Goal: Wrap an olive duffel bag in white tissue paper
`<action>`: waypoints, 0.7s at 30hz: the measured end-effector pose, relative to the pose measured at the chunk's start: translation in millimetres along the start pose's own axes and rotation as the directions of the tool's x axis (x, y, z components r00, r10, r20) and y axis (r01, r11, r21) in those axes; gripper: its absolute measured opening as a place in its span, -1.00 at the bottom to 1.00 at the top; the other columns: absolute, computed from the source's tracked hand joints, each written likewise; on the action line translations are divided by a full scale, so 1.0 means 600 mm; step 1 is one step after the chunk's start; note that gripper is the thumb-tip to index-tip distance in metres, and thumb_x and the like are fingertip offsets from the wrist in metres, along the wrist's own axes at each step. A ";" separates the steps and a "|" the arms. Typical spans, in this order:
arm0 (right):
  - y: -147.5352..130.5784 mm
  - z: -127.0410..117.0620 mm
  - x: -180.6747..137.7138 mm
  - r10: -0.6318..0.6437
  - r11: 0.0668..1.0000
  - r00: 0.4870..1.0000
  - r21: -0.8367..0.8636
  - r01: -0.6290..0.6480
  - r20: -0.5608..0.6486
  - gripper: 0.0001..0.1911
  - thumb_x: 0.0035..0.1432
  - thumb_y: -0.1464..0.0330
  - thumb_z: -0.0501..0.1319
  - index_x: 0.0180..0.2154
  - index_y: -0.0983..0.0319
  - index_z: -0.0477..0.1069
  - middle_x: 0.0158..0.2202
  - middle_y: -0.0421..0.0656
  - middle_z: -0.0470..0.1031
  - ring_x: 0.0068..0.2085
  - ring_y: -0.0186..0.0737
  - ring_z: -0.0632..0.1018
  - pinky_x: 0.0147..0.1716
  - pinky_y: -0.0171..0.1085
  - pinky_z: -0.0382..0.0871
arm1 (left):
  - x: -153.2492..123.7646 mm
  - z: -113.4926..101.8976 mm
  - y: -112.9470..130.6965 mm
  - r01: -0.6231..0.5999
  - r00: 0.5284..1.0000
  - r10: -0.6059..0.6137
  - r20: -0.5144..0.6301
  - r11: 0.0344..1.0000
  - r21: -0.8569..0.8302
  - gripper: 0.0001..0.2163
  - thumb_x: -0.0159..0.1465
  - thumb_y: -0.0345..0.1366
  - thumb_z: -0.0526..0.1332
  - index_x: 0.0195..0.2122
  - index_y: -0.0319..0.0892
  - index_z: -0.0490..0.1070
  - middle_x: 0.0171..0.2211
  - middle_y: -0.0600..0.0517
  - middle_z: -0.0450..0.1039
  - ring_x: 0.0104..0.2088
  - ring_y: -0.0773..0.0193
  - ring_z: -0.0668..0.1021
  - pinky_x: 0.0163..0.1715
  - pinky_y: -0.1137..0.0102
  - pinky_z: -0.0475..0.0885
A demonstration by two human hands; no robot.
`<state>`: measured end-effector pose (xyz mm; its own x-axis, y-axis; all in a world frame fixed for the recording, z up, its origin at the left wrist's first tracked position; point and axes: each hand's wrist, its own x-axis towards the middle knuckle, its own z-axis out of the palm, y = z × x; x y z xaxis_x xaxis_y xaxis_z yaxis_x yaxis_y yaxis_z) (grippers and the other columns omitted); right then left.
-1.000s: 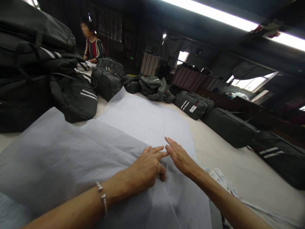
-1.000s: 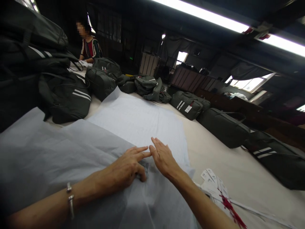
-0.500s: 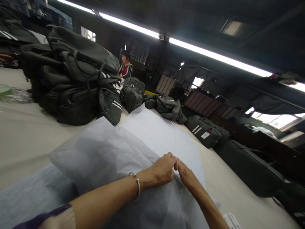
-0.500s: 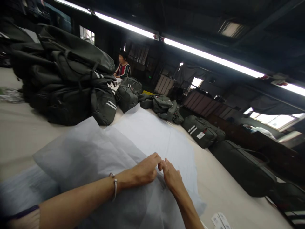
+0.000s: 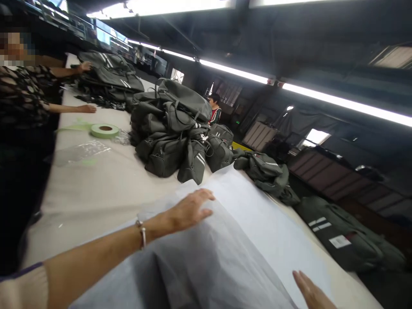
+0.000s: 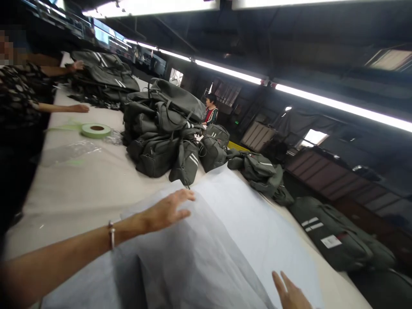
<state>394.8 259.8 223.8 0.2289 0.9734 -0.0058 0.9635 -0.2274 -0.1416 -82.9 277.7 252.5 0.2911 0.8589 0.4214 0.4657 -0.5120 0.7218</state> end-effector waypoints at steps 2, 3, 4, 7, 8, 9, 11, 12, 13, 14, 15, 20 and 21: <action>-0.041 -0.043 -0.007 0.050 0.999 0.997 0.010 -0.050 -0.057 -0.35 0.02 -0.17 -0.04 -0.04 -0.04 0.54 0.09 -0.04 0.51 0.19 0.26 0.42 0.11 0.30 0.32 | -0.009 -0.047 -0.098 0.266 0.961 -0.269 -0.063 0.963 -0.042 -0.40 0.15 -0.16 0.32 0.20 -0.24 0.28 0.30 -0.22 0.19 0.32 -0.07 0.20 0.34 0.10 0.01; -0.074 -0.059 -0.015 0.030 0.999 0.996 0.043 -0.026 -0.089 -0.30 0.08 -0.16 -0.08 0.01 0.04 0.52 0.11 -0.01 0.49 0.21 0.24 0.40 0.15 0.29 0.28 | -0.011 -0.063 -0.143 0.372 0.923 -0.379 -0.065 0.922 -0.104 -0.27 0.07 -0.11 0.37 0.24 -0.28 0.23 0.33 -0.26 0.12 0.36 -0.11 0.11 0.36 0.10 -0.08; -0.115 -0.070 -0.025 -0.015 0.996 0.992 0.088 0.027 -0.129 -0.28 0.14 -0.14 -0.10 0.06 0.11 0.49 0.14 0.01 0.46 0.23 0.19 0.39 0.20 0.24 0.25 | -0.012 -0.074 -0.182 0.434 0.894 -0.445 -0.052 0.890 -0.141 -0.16 0.02 -0.04 0.39 0.26 -0.35 0.18 0.34 -0.33 0.07 0.37 -0.19 0.05 0.35 0.07 -0.11; -0.262 -0.059 -0.068 -0.288 0.925 0.928 0.182 0.333 -0.236 -0.33 0.28 -0.07 -0.12 0.25 0.10 0.29 0.29 -0.10 0.29 0.31 0.04 0.27 0.31 0.17 0.11 | -0.011 -0.077 -0.261 0.527 0.847 -0.526 0.081 0.806 -0.269 -0.07 -0.02 0.18 0.36 0.23 -0.38 0.20 0.23 -0.40 0.25 0.26 -0.31 0.27 0.21 0.01 0.20; -0.308 -0.044 -0.081 -0.405 0.879 0.884 0.165 0.447 -0.235 -0.36 0.30 -0.05 -0.11 0.27 0.08 0.25 0.32 -0.13 0.24 0.34 0.03 0.21 0.33 0.20 0.02 | -0.009 -0.071 -0.273 0.538 0.841 -0.521 0.142 0.781 -0.317 -0.12 -0.02 0.22 0.34 0.17 -0.34 0.27 0.13 -0.35 0.38 0.16 -0.28 0.40 0.10 0.06 0.33; -0.347 -0.024 -0.091 -0.487 0.845 0.849 0.133 0.517 -0.205 -0.38 0.32 -0.02 -0.08 0.30 0.05 0.20 0.35 -0.17 0.17 0.37 0.03 0.14 0.35 0.23 -0.07 | -0.007 -0.064 -0.280 0.541 0.840 -0.506 0.197 0.756 -0.368 -0.20 -0.02 0.24 0.33 0.08 -0.29 0.35 0.01 -0.26 0.48 0.03 -0.20 0.50 -0.03 0.13 0.42; -0.395 0.018 -0.099 -0.560 0.816 0.820 0.092 0.571 -0.116 -0.40 0.33 0.00 -0.02 0.31 0.03 0.15 0.37 -0.19 0.11 0.39 0.04 0.06 0.35 0.27 -0.16 | -0.001 -0.050 -0.284 0.535 0.845 -0.464 0.266 0.716 -0.450 -0.38 -0.01 0.22 0.34 -0.16 -0.23 0.45 -0.23 -0.09 0.56 -0.20 -0.01 0.58 -0.25 0.29 0.46; -0.405 0.038 -0.097 -0.550 0.827 0.832 0.092 0.555 -0.073 -0.39 0.33 0.01 -0.01 0.32 0.03 0.14 0.38 -0.19 0.10 0.40 0.05 0.06 0.35 0.28 -0.17 | 0.002 -0.046 -0.283 0.524 0.851 -0.448 0.273 0.697 -0.490 -0.45 0.00 0.21 0.34 -0.26 -0.21 0.44 -0.33 -0.02 0.54 -0.30 0.09 0.57 -0.34 0.35 0.43; -0.407 0.055 -0.094 -0.517 0.848 0.855 0.111 0.518 -0.041 -0.38 0.33 0.02 -0.02 0.34 0.06 0.11 0.38 -0.17 0.09 0.39 0.05 0.07 0.35 0.27 -0.15 | 0.005 -0.046 -0.282 0.508 0.859 -0.436 0.268 0.670 -0.542 -0.49 0.01 0.18 0.36 -0.32 -0.20 0.42 -0.42 0.04 0.49 -0.39 0.18 0.53 -0.41 0.40 0.39; -0.403 0.070 -0.089 -0.465 0.875 0.885 0.143 0.463 -0.024 -0.37 0.34 0.02 -0.04 0.35 0.09 0.07 0.38 -0.15 0.09 0.39 0.05 0.08 0.35 0.26 -0.12 | 0.007 -0.048 -0.282 0.490 0.867 -0.428 0.257 0.628 -0.605 -0.53 0.03 0.15 0.37 -0.36 -0.20 0.39 -0.47 0.09 0.44 -0.45 0.26 0.48 -0.47 0.45 0.34; -0.395 0.080 -0.084 -0.407 0.898 0.914 0.183 0.401 -0.006 -0.35 0.35 0.02 -0.06 0.37 0.11 0.03 0.38 -0.13 0.09 0.38 0.05 0.10 0.35 0.24 -0.08 | 0.009 -0.053 -0.283 0.469 0.871 -0.423 0.249 0.570 -0.674 -0.56 0.04 0.10 0.40 -0.39 -0.19 0.37 -0.51 0.13 0.40 -0.50 0.33 0.43 -0.50 0.49 0.28; -0.365 0.088 -0.070 -0.205 0.934 0.971 0.322 0.158 0.119 -0.28 0.23 -0.06 0.07 0.33 0.08 0.15 0.35 -0.17 0.17 0.38 0.09 0.11 0.34 0.18 -0.01 | 0.010 -0.080 -0.304 0.449 0.846 -0.387 0.367 0.144 -0.882 -0.51 -0.02 0.14 0.46 -0.46 -0.22 0.41 -0.51 0.09 0.40 -0.49 0.34 0.44 -0.49 0.48 0.35; -0.367 0.083 -0.068 -0.187 0.929 0.974 0.344 0.134 0.125 -0.30 0.21 -0.07 0.09 0.30 0.08 0.21 0.33 -0.18 0.21 0.37 0.09 0.13 0.35 0.17 -0.02 | 0.008 -0.077 -0.308 0.487 0.822 -0.389 0.416 0.104 -0.867 -0.49 0.00 0.18 0.44 -0.44 -0.23 0.44 -0.49 0.06 0.43 -0.46 0.29 0.47 -0.46 0.44 0.40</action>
<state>166.8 271.7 206.1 0.0251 0.9943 -0.1033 0.8783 -0.0713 -0.4728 -206.3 377.0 146.7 0.4056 0.8995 -0.1625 -0.5343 0.3776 0.7563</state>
